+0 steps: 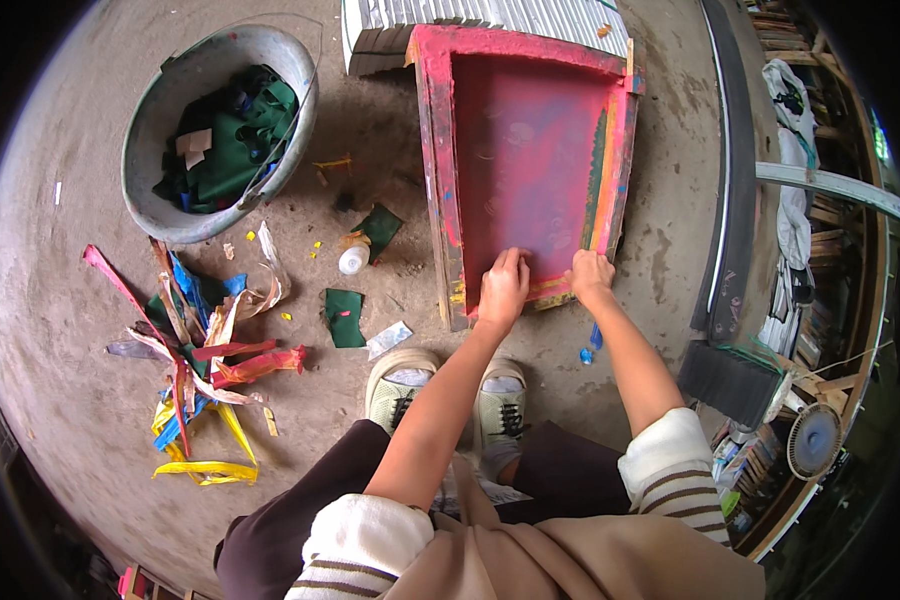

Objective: The person scrapes the edges of a pink tray with a blue tool, then wipes the interior surface with a green cloth. The tray is rotated to access different sides during the process.

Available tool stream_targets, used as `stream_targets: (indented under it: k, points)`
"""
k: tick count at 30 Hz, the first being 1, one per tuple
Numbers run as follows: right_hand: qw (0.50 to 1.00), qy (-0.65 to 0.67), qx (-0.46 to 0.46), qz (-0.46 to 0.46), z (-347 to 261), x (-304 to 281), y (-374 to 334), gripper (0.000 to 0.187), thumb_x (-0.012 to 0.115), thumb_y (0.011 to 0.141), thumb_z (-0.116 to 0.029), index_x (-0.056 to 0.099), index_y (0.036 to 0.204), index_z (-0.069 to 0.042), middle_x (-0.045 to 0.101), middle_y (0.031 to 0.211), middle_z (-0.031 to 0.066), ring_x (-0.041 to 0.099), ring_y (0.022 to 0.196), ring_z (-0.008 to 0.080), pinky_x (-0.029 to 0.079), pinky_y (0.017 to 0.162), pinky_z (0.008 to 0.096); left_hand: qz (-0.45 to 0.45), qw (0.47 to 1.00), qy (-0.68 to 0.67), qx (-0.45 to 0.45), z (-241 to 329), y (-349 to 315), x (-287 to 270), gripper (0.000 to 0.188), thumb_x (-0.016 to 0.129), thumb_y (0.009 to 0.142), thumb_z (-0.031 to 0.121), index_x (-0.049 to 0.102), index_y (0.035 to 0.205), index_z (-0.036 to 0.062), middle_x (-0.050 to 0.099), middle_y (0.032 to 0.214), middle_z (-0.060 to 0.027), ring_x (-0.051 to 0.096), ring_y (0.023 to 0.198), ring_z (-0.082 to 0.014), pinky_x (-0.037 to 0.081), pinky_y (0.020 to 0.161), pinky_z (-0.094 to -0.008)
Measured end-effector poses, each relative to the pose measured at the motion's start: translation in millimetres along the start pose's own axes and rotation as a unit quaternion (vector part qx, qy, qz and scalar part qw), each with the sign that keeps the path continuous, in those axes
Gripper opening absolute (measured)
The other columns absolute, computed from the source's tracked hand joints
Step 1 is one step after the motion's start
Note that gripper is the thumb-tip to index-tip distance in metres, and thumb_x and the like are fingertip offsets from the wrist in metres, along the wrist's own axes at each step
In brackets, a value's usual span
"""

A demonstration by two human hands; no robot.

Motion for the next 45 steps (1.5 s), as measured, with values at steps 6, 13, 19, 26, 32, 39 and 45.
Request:
stream_targets:
  k: [6, 13, 19, 26, 32, 39, 45]
  points:
    - [0.989, -0.076, 0.035, -0.123, -13.6, -1.5, 15.3, 0.045, 0.079, 0.072, -0.036, 0.068, 0.107, -0.011, 0.066, 0.113, 0.0076, 0.062, 0.108, 0.0230, 0.053, 0.085, 0.0340, 0.004, 1.000, 0.026, 0.013, 0.2, 0.0, 2.5, 0.010, 0.051, 0.089, 0.008, 0.057, 0.096, 0.0058, 0.062, 0.093, -0.0169, 0.061, 0.079, -0.0388, 0.050, 0.068, -0.0466]
    - [0.988, -0.067, 0.057, -0.130, -8.7, 13.5, 33.4, 0.028, 0.066, 0.083, -0.018, 0.067, 0.110, -0.011, 0.064, 0.118, 0.0087, 0.060, 0.111, 0.0251, 0.053, 0.087, 0.0361, -0.001, 0.997, 0.060, 0.044, 3.5, -1.7, 3.0, 0.009, 0.051, 0.088, 0.009, 0.054, 0.097, 0.0073, 0.060, 0.089, -0.0154, 0.062, 0.073, -0.0369, 0.053, 0.064, -0.0459]
    - [0.998, -0.049, -0.019, -0.033, -15.7, 12.7, 17.1, 0.020, 0.068, 0.078, -0.014, 0.070, 0.097, -0.006, 0.068, 0.101, 0.0141, 0.065, 0.098, 0.0299, 0.054, 0.081, 0.0390, -0.005, 0.996, 0.080, 0.048, 3.4, -1.9, 2.5, 0.010, 0.051, 0.088, 0.008, 0.055, 0.097, 0.0077, 0.060, 0.089, -0.0149, 0.062, 0.073, -0.0369, 0.052, 0.064, -0.0462]
    - [0.996, 0.004, -0.084, 0.029, -12.8, 14.7, 7.2, 0.020, 0.071, 0.072, -0.016, 0.067, 0.084, 0.000, 0.066, 0.085, 0.0210, 0.067, 0.084, 0.0343, 0.055, 0.074, 0.0416, -0.005, 0.996, 0.075, 0.039, 3.6, -2.5, 3.3, 0.011, 0.052, 0.087, 0.007, 0.055, 0.097, 0.0076, 0.061, 0.089, -0.0152, 0.061, 0.073, -0.0379, 0.051, 0.064, -0.0472]
    - [0.995, 0.037, -0.074, 0.050, -4.0, 9.3, 6.7, 0.023, 0.069, 0.075, -0.019, 0.066, 0.085, 0.001, 0.066, 0.086, 0.0224, 0.066, 0.086, 0.0355, 0.054, 0.075, 0.0428, -0.002, 0.996, 0.077, 0.043, 4.4, -3.2, 1.8, 0.010, 0.052, 0.087, 0.007, 0.056, 0.096, 0.0077, 0.061, 0.089, -0.0152, 0.061, 0.073, -0.0378, 0.051, 0.063, -0.0473]
    - [0.998, 0.068, 0.000, 0.003, 10.3, -4.1, 11.8, 0.028, 0.073, 0.078, -0.028, 0.069, 0.092, -0.004, 0.068, 0.094, 0.0177, 0.065, 0.096, 0.0317, 0.053, 0.082, 0.0405, -0.014, 0.992, 0.113, 0.053, 8.2, -4.0, 9.2, 0.011, 0.053, 0.087, 0.010, 0.056, 0.097, 0.0084, 0.060, 0.087, -0.0138, 0.062, 0.074, -0.0363, 0.051, 0.063, -0.0463]
    - [0.996, -0.017, -0.025, -0.081, -6.6, -0.4, 9.8, 0.039, 0.077, 0.074, -0.030, 0.068, 0.104, -0.008, 0.067, 0.106, 0.0121, 0.064, 0.102, 0.0276, 0.053, 0.084, 0.0376, -0.005, 0.991, 0.115, 0.065, 16.2, -4.6, 9.2, 0.010, 0.053, 0.086, 0.010, 0.055, 0.096, 0.0080, 0.060, 0.086, -0.0128, 0.063, 0.073, -0.0345, 0.051, 0.063, -0.0463]
Point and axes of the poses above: each hand's wrist, its own y-axis towards the middle knuckle, its own x-axis out of the palm, z = x × y, the point moved 10 cm from there along y, towards the middle knuckle
